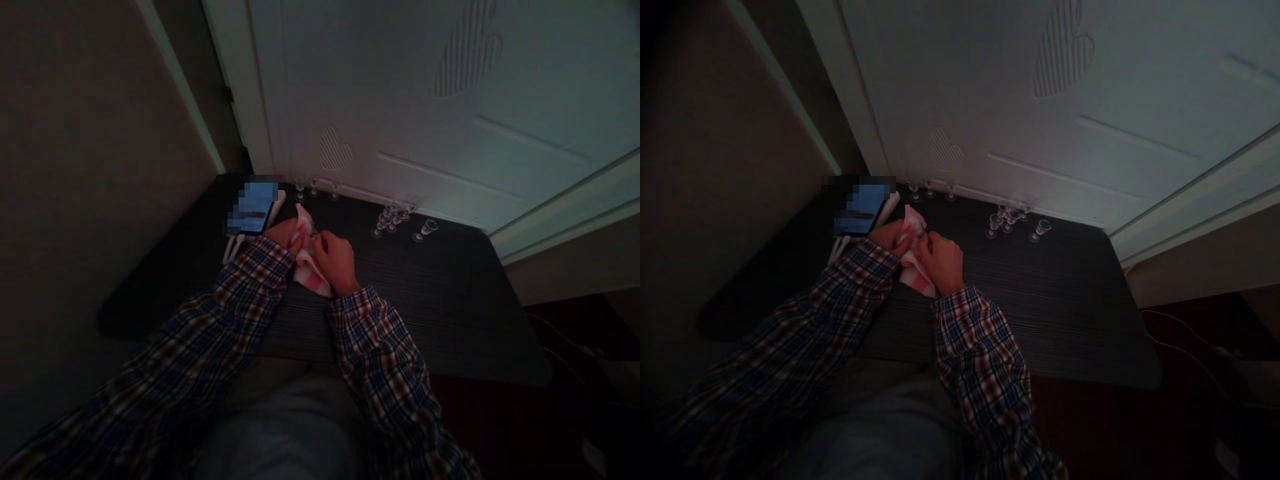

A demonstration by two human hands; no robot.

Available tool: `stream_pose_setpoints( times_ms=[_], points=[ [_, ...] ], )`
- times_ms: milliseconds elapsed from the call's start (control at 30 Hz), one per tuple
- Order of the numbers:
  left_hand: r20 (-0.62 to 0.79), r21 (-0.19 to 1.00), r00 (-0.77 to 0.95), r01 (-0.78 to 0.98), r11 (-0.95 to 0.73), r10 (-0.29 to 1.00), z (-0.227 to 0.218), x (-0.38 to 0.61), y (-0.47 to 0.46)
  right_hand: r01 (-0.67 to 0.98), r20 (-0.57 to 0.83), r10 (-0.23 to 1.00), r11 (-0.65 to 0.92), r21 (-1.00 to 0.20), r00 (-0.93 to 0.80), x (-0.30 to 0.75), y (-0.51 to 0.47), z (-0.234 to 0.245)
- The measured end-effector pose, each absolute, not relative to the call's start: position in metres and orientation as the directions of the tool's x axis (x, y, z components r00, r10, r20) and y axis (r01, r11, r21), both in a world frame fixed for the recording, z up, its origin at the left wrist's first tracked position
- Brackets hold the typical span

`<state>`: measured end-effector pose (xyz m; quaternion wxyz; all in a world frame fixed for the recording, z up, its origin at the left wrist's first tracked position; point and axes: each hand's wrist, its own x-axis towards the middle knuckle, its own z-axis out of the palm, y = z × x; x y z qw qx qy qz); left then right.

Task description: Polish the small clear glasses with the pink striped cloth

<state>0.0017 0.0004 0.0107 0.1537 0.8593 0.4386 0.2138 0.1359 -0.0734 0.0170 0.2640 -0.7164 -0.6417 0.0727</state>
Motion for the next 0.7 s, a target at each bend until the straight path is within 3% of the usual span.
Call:
stream_pose_setpoints(
  times_ms=[700],
  points=[
    [0.102, 0.320, 0.491, 0.807, -0.496, 0.865, 0.020, 0.005, -0.002, 0.873, 0.148, 0.981, -0.036, -0.487, 0.123, 0.136, -0.072, 0.021]
  ],
)
